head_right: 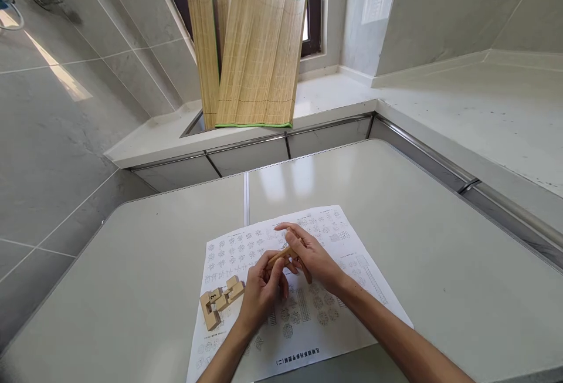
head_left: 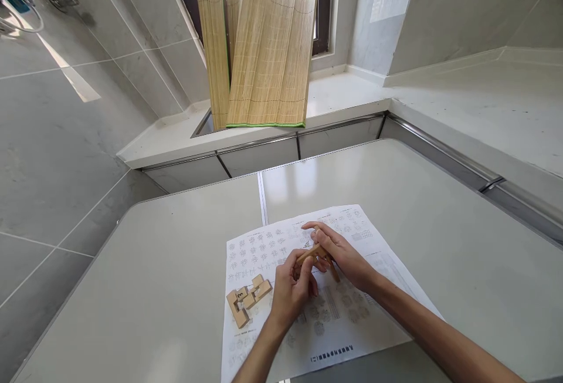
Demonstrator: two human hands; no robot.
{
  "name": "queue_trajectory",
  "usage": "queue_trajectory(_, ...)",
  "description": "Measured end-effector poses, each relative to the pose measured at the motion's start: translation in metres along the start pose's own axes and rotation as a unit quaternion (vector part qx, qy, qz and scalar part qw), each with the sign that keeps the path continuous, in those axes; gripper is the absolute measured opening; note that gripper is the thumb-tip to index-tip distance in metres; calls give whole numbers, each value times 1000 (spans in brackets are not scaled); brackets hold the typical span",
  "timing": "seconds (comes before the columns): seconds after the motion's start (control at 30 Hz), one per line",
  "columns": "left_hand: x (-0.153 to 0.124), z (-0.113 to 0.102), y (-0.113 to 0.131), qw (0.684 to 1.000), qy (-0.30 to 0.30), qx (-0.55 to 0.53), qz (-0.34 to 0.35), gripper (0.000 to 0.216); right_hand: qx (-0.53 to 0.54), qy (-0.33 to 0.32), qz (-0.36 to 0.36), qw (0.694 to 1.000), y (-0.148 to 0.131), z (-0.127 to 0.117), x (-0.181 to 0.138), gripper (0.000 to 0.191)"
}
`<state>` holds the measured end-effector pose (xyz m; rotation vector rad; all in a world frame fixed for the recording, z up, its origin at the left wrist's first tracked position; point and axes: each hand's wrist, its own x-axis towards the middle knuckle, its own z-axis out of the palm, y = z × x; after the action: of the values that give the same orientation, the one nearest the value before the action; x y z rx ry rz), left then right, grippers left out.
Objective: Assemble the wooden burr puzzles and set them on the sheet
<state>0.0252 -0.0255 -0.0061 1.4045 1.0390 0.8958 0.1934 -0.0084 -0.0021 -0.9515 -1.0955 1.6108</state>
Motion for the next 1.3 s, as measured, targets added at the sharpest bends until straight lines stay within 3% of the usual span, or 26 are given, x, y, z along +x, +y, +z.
queue_trajectory(0.23, 3, 1, 1, 995, -1, -99, -18, 37, 41, -13, 8, 999, -2, -2, 0, 59)
queue_trajectory(0.57, 10, -8, -8, 971, 111, -207, -40, 36, 132, -56, 75, 987, 3, -6, 4, 40)
queue_trajectory(0.93, 8, -4, -7, 984, 58, -163, -33, 42, 233, -104, 126, 959, 1, -16, 8, 51)
queue_trajectory(1.3, 7, -2, -3, 989, 45, -133, -37, 44, 272, -113, 139, 945, 5, -23, 9, 43)
